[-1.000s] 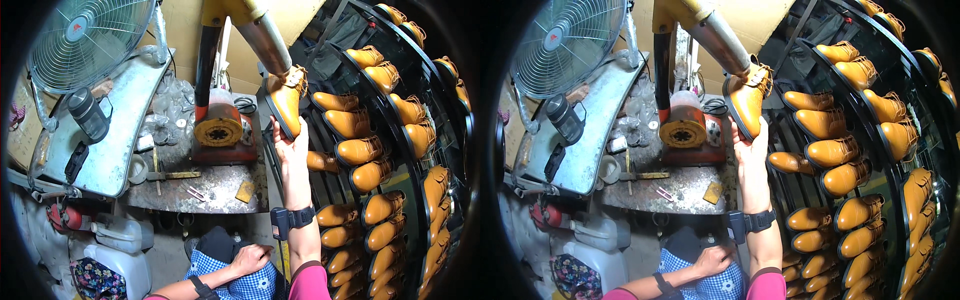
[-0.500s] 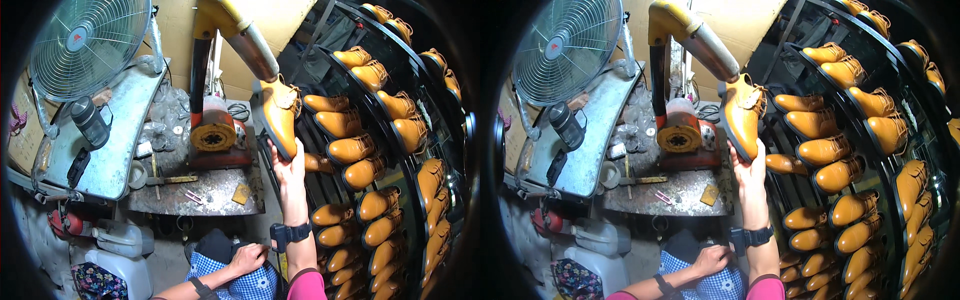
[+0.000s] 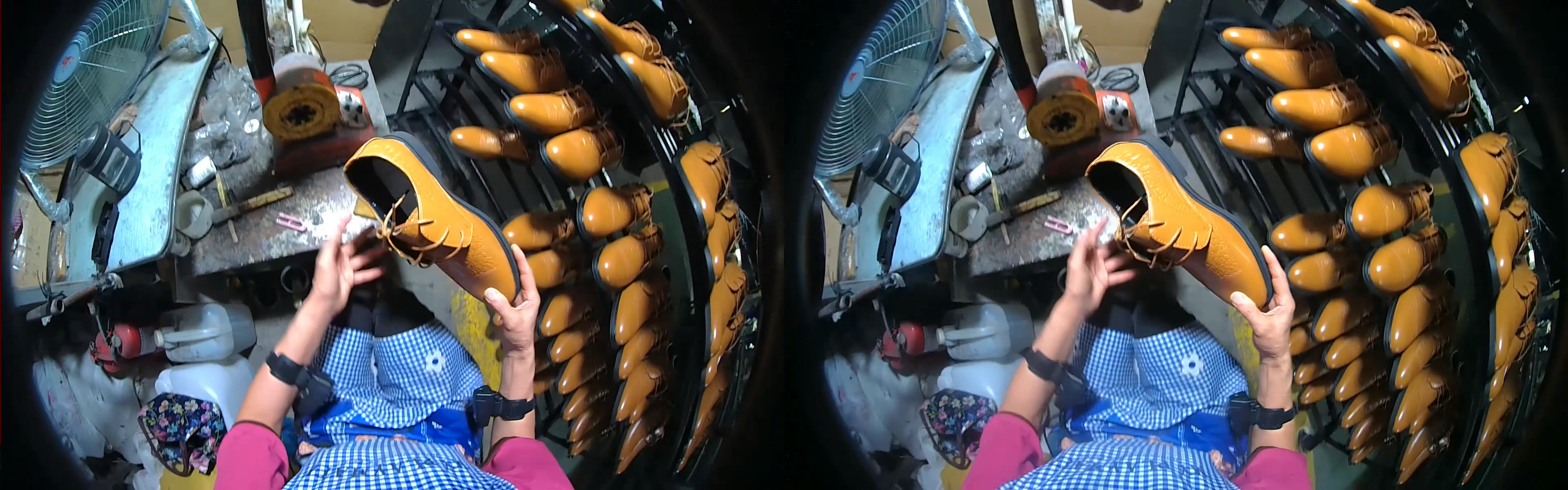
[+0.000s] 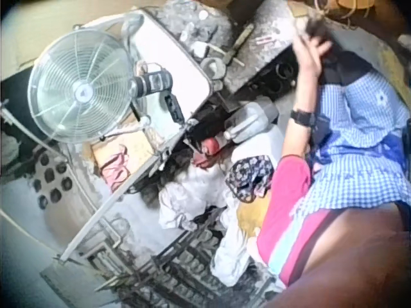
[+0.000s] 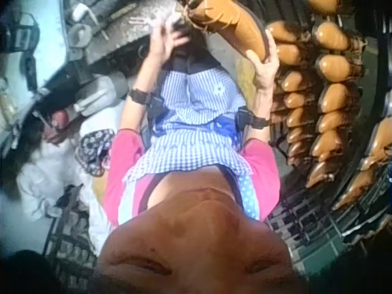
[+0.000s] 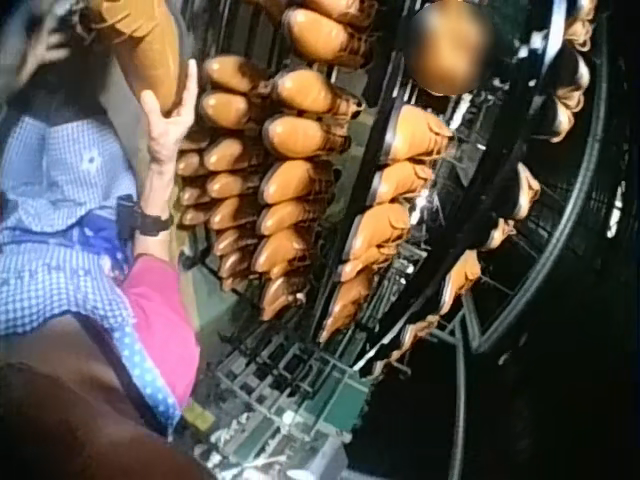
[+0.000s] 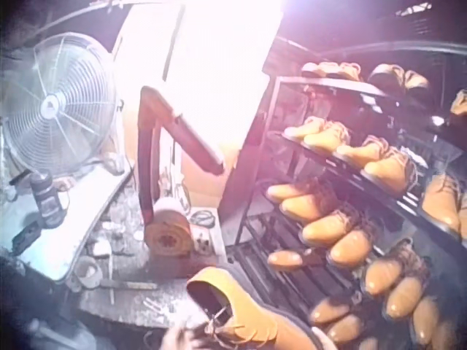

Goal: Moving a rack of shoes and using a heat gun to finish or inspect individual shoes.

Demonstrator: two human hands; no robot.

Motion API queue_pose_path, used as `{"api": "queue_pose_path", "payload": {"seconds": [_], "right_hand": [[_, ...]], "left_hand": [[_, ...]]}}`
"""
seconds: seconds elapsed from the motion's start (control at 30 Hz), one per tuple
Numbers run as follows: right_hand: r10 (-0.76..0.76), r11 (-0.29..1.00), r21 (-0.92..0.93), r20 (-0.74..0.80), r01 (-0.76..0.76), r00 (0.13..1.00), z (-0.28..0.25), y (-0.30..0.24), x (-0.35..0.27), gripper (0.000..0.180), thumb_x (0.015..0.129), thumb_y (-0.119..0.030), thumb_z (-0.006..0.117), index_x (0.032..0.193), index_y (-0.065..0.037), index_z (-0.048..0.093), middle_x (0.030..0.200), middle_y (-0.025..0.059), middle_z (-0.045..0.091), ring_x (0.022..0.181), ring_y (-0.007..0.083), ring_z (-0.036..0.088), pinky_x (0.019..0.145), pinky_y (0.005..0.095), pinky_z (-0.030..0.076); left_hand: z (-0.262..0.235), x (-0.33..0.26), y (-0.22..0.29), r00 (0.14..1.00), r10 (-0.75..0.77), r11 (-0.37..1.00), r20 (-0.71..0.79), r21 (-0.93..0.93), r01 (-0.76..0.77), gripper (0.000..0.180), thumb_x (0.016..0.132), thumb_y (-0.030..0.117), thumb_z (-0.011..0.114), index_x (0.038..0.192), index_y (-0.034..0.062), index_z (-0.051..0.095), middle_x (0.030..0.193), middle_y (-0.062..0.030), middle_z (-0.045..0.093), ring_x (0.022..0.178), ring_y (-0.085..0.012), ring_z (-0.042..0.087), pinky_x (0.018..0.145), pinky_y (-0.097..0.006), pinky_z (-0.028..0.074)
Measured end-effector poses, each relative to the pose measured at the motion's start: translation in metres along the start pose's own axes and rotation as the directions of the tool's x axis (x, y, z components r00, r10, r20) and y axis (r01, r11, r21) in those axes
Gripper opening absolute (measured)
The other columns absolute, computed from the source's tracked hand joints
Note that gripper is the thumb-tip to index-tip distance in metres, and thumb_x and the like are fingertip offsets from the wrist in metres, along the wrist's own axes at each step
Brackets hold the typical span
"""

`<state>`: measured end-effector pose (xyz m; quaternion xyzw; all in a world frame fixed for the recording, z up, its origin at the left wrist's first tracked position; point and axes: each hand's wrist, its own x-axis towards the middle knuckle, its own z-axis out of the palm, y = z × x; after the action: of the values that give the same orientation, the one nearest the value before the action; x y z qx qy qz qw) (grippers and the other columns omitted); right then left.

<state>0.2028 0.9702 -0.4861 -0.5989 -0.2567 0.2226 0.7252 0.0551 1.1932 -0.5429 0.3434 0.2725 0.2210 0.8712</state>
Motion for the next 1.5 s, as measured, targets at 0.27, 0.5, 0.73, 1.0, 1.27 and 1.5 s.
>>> {"api": "queue_pose_path", "payload": {"seconds": [0.27, 0.5, 0.73, 1.0, 1.27, 1.5], "right_hand": [[0.04, 0.95, -0.311, 0.108, -0.005, 0.993, -0.014, -0.027, -0.036, 0.078, 0.067, -0.002, 0.077, 0.135, 0.0, 0.039, 0.12, 0.0134, 0.055, 0.108, 0.0192, 0.056, 0.093, 0.0303, 0.045], [-0.328, 0.768, -0.571, 0.04, 0.291, 0.944, 0.012, -0.028, -0.008, 0.051, 0.068, -0.002, 0.079, 0.113, 0.001, 0.055, 0.097, 0.0105, 0.067, 0.088, 0.0158, 0.065, 0.08, 0.0274, 0.051], [-0.582, 0.577, -0.691, 0.026, 0.435, 0.813, 0.053, -0.023, 0.094, 0.051, 0.069, -0.011, 0.08, 0.113, -0.002, 0.057, 0.09, 0.0147, 0.069, 0.082, 0.0197, 0.068, 0.074, 0.0309, 0.053], [-0.675, 0.295, -0.888, 0.067, 0.353, 0.734, 0.094, -0.038, 0.212, 0.053, 0.071, -0.033, 0.076, 0.114, -0.011, 0.058, 0.078, 0.0192, 0.067, 0.072, 0.0355, 0.066, 0.066, 0.0408, 0.052], [-0.686, 0.265, -0.899, 0.078, 0.349, 0.724, 0.131, -0.048, 0.274, 0.053, 0.072, -0.034, 0.074, 0.118, -0.012, 0.056, 0.084, 0.0188, 0.067, 0.076, 0.0358, 0.066, 0.07, 0.042, 0.052], [-0.739, 0.224, -0.925, 0.044, 0.307, 0.672, 0.137, -0.047, 0.305, 0.051, 0.073, -0.041, 0.072, 0.115, -0.018, 0.057, 0.08, 0.0169, 0.068, 0.076, 0.0346, 0.067, 0.07, 0.0426, 0.051]], "left_hand": [[0.012, -0.018, 0.038, 0.981, 0.001, 0.98, 0.196, -0.196, 0.038, 0.058, 0.085, 0.037, 0.057, 0.131, 0.006, 0.04, 0.12, -0.0121, 0.056, 0.108, -0.0235, 0.058, 0.09, -0.041, 0.049], [0.004, -0.012, 0.011, 0.996, 0.02, 0.932, -0.083, -0.359, -0.049, 0.058, 0.094, 0.049, 0.035, 0.127, 0.0015, 0.047, 0.119, -0.0153, 0.058, 0.108, -0.0262, 0.058, 0.094, -0.043, 0.046], [-0.03, -0.032, -0.042, 0.993, 0.12, 0.955, 0.002, 0.272, -0.116, 0.056, 0.098, 0.043, 0.03, 0.119, -0.0031, 0.053, 0.1, -0.0145, 0.065, 0.081, -0.0189, 0.066, 0.07, -0.027, 0.054], [-0.05, -0.046, -0.067, 0.88, 0.415, 0.526, 0.231, 0.728, -0.439, 0.026, 0.093, 0.014, 0.047, 0.091, -0.0046, 0.064, 0.079, -0.0135, 0.066, 0.068, -0.0209, 0.066, 0.062, -0.029, 0.053], [-0.058, -0.041, -0.067, 0.849, 0.453, 0.455, 0.271, 0.749, -0.482, 0.025, 0.093, 0.011, 0.046, 0.091, -0.0059, 0.065, 0.078, -0.0135, 0.066, 0.066, -0.0184, 0.067, 0.06, -0.027, 0.054], [-0.055, -0.04, -0.069, 0.837, 0.463, 0.421, 0.291, 0.759, -0.497, 0.024, 0.092, 0.01, 0.047, 0.089, -0.0049, 0.065, 0.077, -0.013, 0.067, 0.065, -0.0185, 0.067, 0.06, -0.027, 0.053]]}}
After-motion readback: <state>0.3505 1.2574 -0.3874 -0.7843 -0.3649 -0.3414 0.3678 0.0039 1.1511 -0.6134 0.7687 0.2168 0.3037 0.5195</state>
